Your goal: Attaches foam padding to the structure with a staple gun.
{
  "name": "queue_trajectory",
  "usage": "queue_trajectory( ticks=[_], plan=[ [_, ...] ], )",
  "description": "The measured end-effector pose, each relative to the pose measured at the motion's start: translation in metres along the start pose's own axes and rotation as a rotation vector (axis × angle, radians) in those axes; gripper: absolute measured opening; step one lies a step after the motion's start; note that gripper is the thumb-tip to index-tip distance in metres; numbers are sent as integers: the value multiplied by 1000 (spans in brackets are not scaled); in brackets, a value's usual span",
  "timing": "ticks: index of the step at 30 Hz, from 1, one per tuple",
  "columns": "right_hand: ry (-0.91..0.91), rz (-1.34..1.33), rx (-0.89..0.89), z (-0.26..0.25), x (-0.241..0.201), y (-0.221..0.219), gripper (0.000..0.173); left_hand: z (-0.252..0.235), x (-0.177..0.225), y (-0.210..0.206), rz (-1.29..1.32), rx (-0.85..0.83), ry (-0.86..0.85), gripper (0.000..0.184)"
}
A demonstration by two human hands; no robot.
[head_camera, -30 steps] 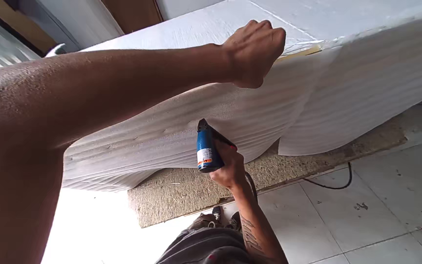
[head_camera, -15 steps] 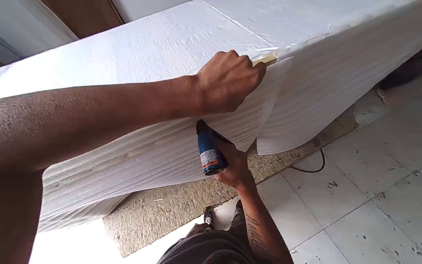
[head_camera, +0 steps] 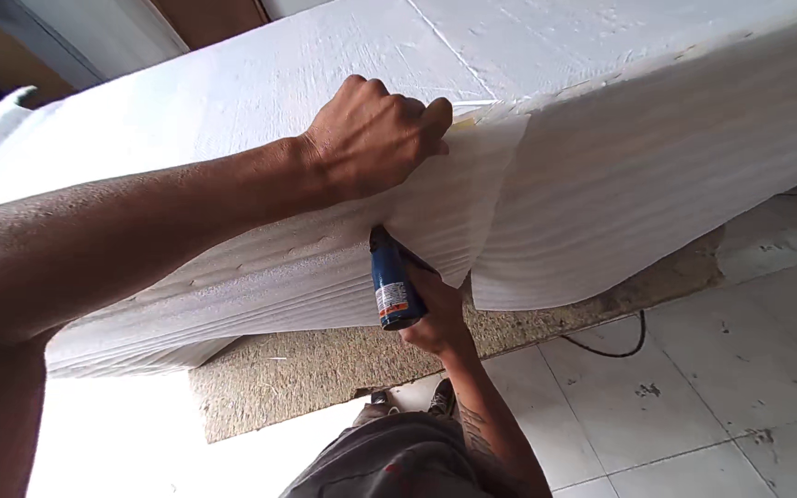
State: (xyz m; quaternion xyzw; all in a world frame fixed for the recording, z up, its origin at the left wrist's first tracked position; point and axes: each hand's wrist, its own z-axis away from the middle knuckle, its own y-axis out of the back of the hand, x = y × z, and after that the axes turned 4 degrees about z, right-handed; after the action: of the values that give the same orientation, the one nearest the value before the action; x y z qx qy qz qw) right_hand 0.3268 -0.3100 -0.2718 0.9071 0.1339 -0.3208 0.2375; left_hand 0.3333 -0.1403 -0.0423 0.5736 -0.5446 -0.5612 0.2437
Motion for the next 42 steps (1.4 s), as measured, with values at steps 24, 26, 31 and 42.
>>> queue_trajectory(
  ticks=[24,26,31,42],
  plan=[
    [-42,-65,109,-19,51,87,53,-14,-20,-4,251,22,35,39],
    [-39,-95,98,-22,38,97,51,-13,-22,-5,280,25,52,39],
    [14,-94,133,-42,35,97,41,-13,-24,-9,348,17,92,39],
    [-70,19,104,-76,-12,122,35,-16,-22,-8,389,-68,246,41]
  ],
)
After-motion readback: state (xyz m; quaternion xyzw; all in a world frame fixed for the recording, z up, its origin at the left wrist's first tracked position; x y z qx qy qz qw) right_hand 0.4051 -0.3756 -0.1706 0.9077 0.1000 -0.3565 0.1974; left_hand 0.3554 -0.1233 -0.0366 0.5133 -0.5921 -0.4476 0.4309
